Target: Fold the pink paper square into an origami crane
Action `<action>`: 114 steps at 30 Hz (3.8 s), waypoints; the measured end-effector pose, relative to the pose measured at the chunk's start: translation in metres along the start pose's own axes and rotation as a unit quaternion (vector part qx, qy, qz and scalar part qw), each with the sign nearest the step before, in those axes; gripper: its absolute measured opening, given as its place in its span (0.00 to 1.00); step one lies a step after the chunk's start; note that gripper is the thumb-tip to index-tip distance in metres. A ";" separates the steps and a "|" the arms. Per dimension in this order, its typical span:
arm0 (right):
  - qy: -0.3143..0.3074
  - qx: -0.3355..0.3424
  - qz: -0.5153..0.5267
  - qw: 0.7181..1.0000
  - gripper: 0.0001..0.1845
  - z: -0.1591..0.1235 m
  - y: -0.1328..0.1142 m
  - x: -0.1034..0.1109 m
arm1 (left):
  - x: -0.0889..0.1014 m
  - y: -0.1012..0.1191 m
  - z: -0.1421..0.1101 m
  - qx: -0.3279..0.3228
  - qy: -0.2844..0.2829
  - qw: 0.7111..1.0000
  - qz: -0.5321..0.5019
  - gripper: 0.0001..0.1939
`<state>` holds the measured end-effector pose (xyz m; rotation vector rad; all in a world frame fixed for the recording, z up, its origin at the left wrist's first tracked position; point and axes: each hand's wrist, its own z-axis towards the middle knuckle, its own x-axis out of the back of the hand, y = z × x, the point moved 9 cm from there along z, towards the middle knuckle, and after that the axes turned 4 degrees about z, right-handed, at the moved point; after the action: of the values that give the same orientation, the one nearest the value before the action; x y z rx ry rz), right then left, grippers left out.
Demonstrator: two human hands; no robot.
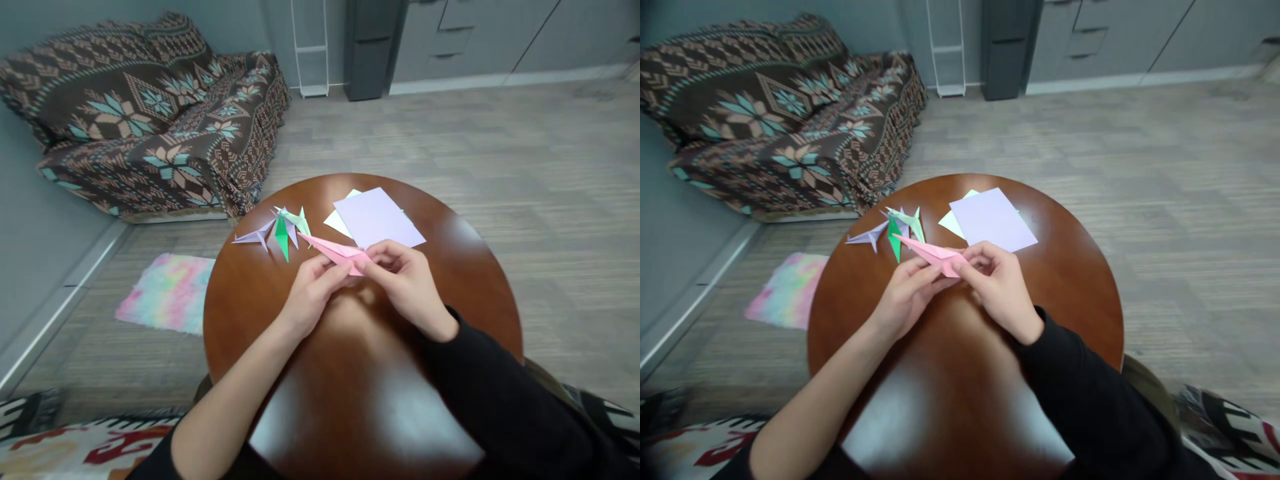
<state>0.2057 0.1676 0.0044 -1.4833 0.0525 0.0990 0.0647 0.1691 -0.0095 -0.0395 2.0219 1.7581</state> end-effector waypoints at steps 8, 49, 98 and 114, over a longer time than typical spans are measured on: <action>-0.010 0.033 -0.005 0.999 0.09 -0.004 -0.009 -0.009 | 0.013 0.001 0.003 -0.033 0.077 0.996 0.018 0.07; -0.117 -0.036 0.052 0.991 0.03 0.001 -0.001 -0.006 | 0.005 0.000 -0.003 0.106 -0.073 0.989 0.072 0.12; -0.194 0.305 -0.250 0.898 0.08 -0.014 -0.040 -0.026 | 0.024 -0.018 0.005 0.110 0.024 0.991 0.074 0.15; -0.039 -0.052 0.088 0.994 0.14 0.009 0.012 0.004 | 0.012 -0.023 0.001 0.124 -0.035 0.991 0.027 0.14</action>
<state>0.2079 0.1776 -0.0071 -1.5759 0.1174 0.3064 0.0620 0.1691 -0.0352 0.1550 2.1922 1.5032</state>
